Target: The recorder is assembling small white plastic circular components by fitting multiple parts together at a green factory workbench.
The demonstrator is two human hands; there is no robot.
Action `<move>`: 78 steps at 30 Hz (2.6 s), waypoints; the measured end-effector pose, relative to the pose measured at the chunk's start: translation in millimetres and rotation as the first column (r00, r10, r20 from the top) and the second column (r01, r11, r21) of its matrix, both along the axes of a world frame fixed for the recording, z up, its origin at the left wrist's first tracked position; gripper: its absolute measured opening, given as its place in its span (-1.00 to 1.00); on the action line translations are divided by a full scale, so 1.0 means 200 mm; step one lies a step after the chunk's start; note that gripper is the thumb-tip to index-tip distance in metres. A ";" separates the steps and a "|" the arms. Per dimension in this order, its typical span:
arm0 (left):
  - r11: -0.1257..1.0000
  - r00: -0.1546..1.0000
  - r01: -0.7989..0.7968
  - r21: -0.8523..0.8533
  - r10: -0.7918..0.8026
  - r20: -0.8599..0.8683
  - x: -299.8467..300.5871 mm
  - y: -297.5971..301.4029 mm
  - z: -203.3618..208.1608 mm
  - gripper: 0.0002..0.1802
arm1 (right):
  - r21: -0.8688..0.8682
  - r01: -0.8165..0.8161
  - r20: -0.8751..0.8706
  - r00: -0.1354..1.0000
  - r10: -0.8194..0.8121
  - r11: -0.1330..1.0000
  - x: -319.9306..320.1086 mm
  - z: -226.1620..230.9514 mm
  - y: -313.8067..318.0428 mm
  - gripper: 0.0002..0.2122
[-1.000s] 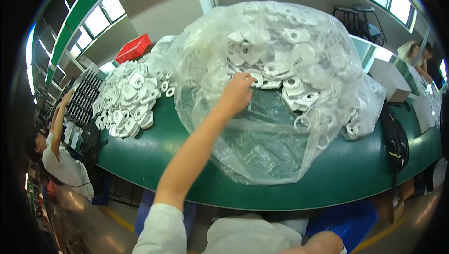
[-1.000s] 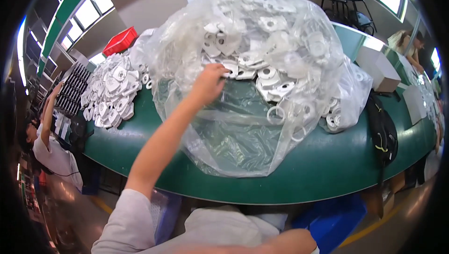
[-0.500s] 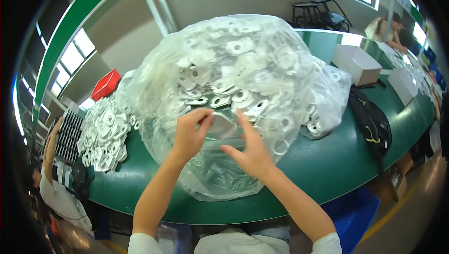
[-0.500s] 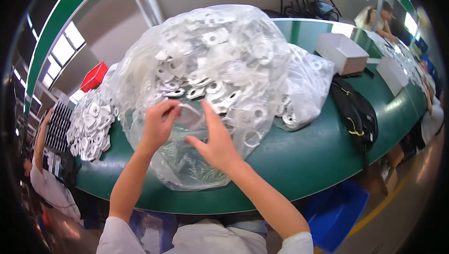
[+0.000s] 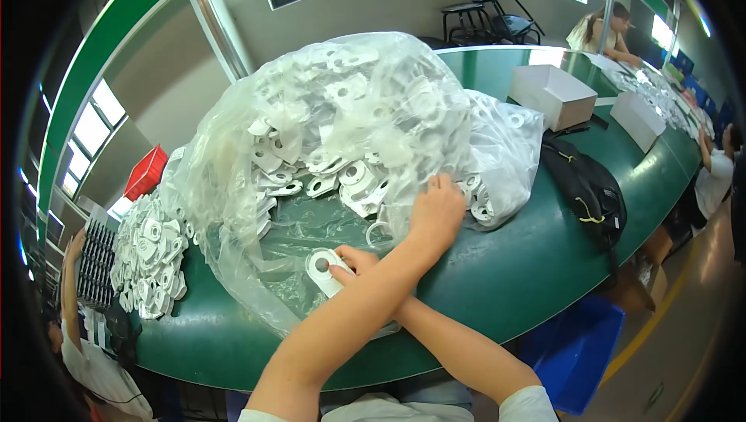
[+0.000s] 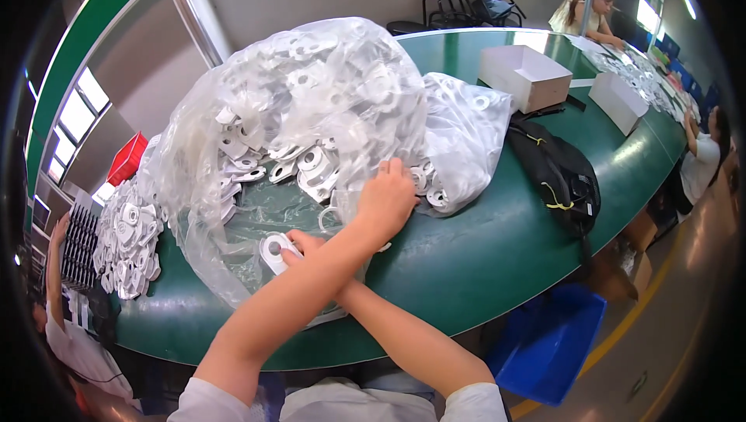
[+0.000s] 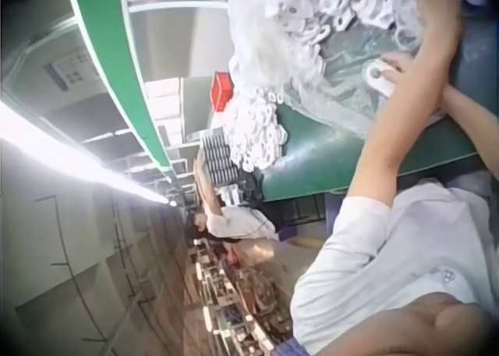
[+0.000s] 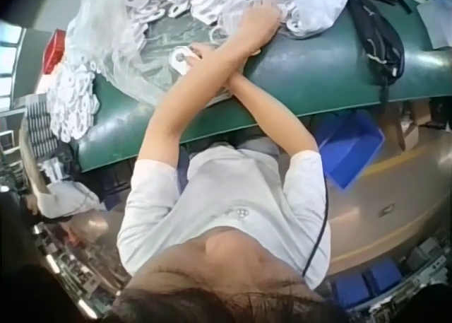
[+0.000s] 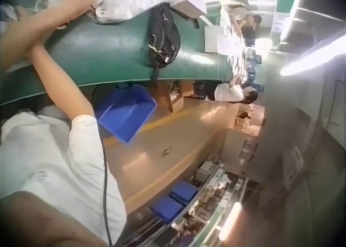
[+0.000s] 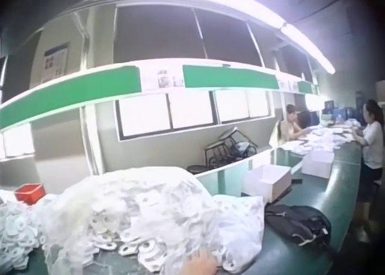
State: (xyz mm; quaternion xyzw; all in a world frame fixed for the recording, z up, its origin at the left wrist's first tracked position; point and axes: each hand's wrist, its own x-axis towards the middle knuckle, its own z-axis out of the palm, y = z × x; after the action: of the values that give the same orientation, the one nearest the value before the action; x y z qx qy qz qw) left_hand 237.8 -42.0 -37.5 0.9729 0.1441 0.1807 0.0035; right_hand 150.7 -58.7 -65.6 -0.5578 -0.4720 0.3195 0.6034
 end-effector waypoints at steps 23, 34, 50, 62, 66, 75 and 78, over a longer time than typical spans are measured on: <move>0.889 0.932 -0.184 -0.420 0.293 0.213 -1.07 0.39 0.14 -0.74 | 0.070 -0.132 -0.529 0.836 0.149 0.989 0.01 0.01 -0.01 -0.73; 0.261 0.891 0.167 -0.951 0.373 0.259 -1.09 0.42 0.07 -0.77 | 0.000 -0.090 -0.389 0.918 0.083 0.996 0.00 0.02 -0.02 -0.80; 0.505 0.888 0.138 -0.852 0.318 0.332 -0.93 0.60 0.18 -0.85 | 0.000 -0.030 -0.366 0.930 0.028 1.000 0.00 0.05 -0.01 -0.87; 0.867 0.832 0.498 -0.020 -0.484 -0.269 -0.39 -0.07 0.11 -0.88 | -0.022 0.007 0.067 0.998 -0.006 1.000 0.01 -0.01 0.01 -0.80; 0.981 0.938 0.191 0.018 -0.177 -0.299 -0.38 -0.12 0.09 -0.89 | -0.032 0.037 0.066 0.997 -0.035 0.999 -0.03 0.00 0.02 -0.82; 0.878 0.953 0.254 -0.405 -0.299 -0.050 -0.47 -0.18 0.13 -0.94 | -0.032 -0.012 -0.061 0.998 0.010 0.999 -0.03 0.01 0.01 -0.82; 0.815 0.939 0.344 -0.466 -0.288 0.188 -0.53 -0.16 0.23 -0.93 | 0.002 0.017 0.015 1.000 -0.017 1.000 -0.01 -0.02 0.02 -0.80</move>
State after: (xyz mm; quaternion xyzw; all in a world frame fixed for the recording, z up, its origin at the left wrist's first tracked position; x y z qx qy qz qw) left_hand 132.5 -74.6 8.0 0.9385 0.0213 0.1877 0.2889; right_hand 148.0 -54.0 -69.5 -0.5636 -0.4721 0.3095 0.6031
